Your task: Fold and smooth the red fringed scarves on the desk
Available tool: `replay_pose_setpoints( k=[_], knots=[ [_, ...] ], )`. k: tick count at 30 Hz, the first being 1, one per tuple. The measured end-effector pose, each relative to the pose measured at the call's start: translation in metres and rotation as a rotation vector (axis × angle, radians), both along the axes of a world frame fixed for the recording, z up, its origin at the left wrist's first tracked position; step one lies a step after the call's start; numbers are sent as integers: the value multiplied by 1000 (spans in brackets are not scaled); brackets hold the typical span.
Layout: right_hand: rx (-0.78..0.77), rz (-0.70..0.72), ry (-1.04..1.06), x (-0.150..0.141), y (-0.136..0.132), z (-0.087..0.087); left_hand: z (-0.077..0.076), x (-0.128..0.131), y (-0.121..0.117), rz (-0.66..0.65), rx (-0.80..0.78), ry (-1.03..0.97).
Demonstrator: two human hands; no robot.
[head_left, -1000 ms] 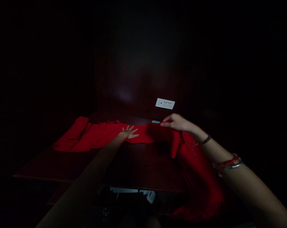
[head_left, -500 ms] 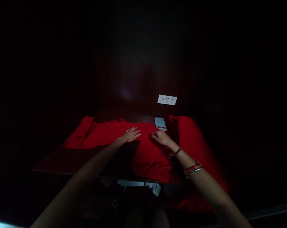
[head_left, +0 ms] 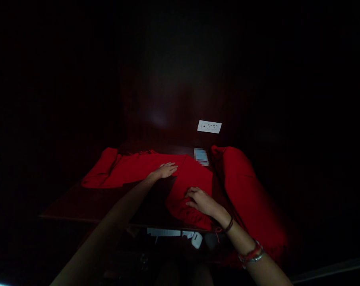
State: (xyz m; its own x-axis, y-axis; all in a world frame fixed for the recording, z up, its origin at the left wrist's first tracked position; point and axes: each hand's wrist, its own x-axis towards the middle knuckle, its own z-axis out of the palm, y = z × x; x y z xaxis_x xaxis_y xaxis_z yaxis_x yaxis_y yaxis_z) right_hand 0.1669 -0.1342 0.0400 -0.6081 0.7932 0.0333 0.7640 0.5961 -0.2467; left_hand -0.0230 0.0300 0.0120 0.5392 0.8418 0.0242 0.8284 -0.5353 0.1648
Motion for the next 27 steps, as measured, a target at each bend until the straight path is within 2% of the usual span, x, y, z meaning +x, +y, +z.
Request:
replay_pose_setpoints(
  k=[2, 4, 7, 9, 11, 12, 15, 17, 19, 22, 23, 25, 27],
  knots=[
    [44, 14, 52, 3, 7, -4, 4, -8, 4, 44, 52, -45],
    [69, -21, 149, 7, 13, -7, 6, -18, 8, 149, 70, -31],
    [21, -157, 483, 8, 14, -2, 2, -29, 11, 258, -30, 66],
    [-101, -158, 785, 0, 6, 9, -2, -28, 12, 253, -105, 99],
    [-289, -23, 997, -14, -7, 23, -3, -21, 14, 237, -140, 103],
    [-395, 73, 1032, -22, -14, 30, -3, -16, 15, 238, -150, 102],
    [-626, 294, 911, -38, -24, 44, 1, -4, 16, 259, -167, 88],
    [-659, 347, 755, -33, -17, 47, 4, -2, 17, 248, -161, 85],
    [-539, 258, 637, -18, 0, 44, 6, -5, 17, 201, -108, 87],
    [-131, -62, 441, 8, 34, 33, 7, -14, 17, 129, 49, 50],
    [-26, -118, 338, 12, 45, 28, 7, -17, 17, 111, 76, 35],
    [90, -124, 136, 13, 66, 18, 5, -20, 18, 83, 28, 41],
    [115, -74, -19, 5, 83, 9, 2, -22, 18, 69, -71, 81]
  ],
)
